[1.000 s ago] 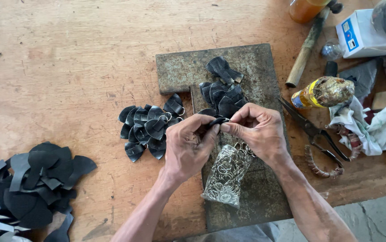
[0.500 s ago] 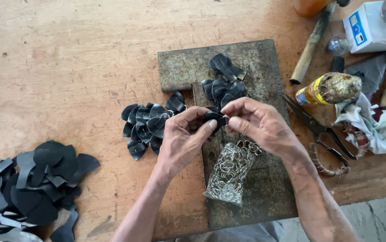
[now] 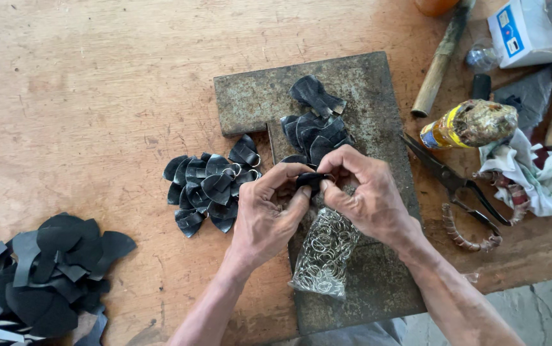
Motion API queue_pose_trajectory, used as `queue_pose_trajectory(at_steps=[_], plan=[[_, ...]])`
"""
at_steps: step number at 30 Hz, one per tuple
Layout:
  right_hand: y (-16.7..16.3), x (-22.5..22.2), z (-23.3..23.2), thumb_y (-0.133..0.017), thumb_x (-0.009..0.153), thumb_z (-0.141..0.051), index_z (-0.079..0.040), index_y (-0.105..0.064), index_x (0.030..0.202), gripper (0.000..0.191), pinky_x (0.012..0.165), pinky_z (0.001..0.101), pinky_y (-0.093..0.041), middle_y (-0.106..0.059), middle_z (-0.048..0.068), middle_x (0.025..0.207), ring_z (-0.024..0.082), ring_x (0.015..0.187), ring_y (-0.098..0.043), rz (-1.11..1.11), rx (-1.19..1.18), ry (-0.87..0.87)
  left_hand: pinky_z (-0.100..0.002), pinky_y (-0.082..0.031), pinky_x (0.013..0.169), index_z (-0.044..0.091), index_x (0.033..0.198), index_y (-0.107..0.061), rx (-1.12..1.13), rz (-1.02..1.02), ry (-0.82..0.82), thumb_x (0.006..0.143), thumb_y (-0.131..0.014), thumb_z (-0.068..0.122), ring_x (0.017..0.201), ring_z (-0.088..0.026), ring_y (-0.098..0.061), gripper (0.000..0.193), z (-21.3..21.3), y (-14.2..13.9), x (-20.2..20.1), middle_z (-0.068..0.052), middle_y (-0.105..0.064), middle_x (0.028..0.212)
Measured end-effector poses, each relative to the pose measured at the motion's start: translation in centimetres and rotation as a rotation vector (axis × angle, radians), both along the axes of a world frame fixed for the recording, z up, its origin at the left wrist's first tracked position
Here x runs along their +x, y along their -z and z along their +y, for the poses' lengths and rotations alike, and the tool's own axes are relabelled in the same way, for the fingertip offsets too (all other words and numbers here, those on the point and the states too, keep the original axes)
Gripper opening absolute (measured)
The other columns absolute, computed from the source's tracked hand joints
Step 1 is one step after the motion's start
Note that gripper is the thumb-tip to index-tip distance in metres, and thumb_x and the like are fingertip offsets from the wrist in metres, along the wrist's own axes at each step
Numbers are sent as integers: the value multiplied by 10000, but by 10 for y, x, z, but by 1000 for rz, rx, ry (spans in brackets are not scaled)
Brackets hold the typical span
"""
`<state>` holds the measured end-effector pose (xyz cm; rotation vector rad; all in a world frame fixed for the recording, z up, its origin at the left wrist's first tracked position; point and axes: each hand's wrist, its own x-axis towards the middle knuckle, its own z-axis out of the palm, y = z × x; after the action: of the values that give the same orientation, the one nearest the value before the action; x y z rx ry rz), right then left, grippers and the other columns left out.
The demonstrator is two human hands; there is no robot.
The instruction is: The person repeatedly picks a black rubber piece and a metal split ring, threads the ring through a hole in the rubber, and closes the ring to form a keychain. They place each finished unit into a growing pile on the workbench.
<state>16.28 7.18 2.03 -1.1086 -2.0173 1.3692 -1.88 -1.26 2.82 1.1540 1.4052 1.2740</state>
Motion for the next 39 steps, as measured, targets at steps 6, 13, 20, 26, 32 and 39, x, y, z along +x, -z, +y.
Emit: queue_pose_trajectory(at_steps=[6, 13, 20, 26, 32, 39], plan=[[5, -9, -12, -613, 973, -98, -65, -568, 992, 59, 609, 297, -482, -544, 35, 858, 132, 774, -580, 47, 546, -173, -210, -362, 501, 18, 935, -698, 13, -73, -14, 918, -665, 4, 576, -7, -468, 40, -4, 17, 3, 45, -615, 688], [5, -9, -3, -633, 967, -41, -69, -632, 1027, 66, 615, 235, -566, -651, 9, 873, 94, 749, -634, 136, 231, -70, -215, -408, 512, 35, 1083, -680, -107, -111, -16, 946, -604, 62, 613, -37, -516, 158, 2, 16, 0, 25, -628, 736], [4, 0, 3, -688, 947, -37, -2, -638, 1082, 149, 641, 195, -592, -662, 39, 893, 75, 749, -664, 226, -197, 46, -235, -506, 569, -20, 1193, -639, -159, -471, -2, 1069, -381, 277, 681, -99, -648, 412, 9, 5, -9, -30, -683, 829], [7, 4, 4, -679, 943, -11, -35, -640, 1048, 115, 534, 193, -540, -647, 14, 805, 60, 661, -620, 57, 18, -14, -222, -484, 544, 40, 1173, -687, -36, -27, 8, 1025, -615, 148, 663, -75, -596, 197, 3, 6, 1, -39, -697, 817], [-6, 3, 8, -712, 934, -51, -75, -674, 1061, 135, 539, 198, -550, -688, 12, 837, 61, 669, -629, 109, 57, -49, -207, -519, 520, 48, 1152, -649, 234, 162, 8, 1031, -632, 77, 664, -63, -646, 127, 6, 14, 2, -45, -739, 890], [-38, 17, 20, -835, 766, -174, -56, -741, 893, 198, 662, 356, -537, -728, 24, 860, 168, 761, -679, -391, 264, -281, -361, -568, 741, 106, 1094, -664, 216, 689, -231, 1015, -611, 96, 808, -159, -676, 96, 6, 10, -52, -58, -737, 935]])
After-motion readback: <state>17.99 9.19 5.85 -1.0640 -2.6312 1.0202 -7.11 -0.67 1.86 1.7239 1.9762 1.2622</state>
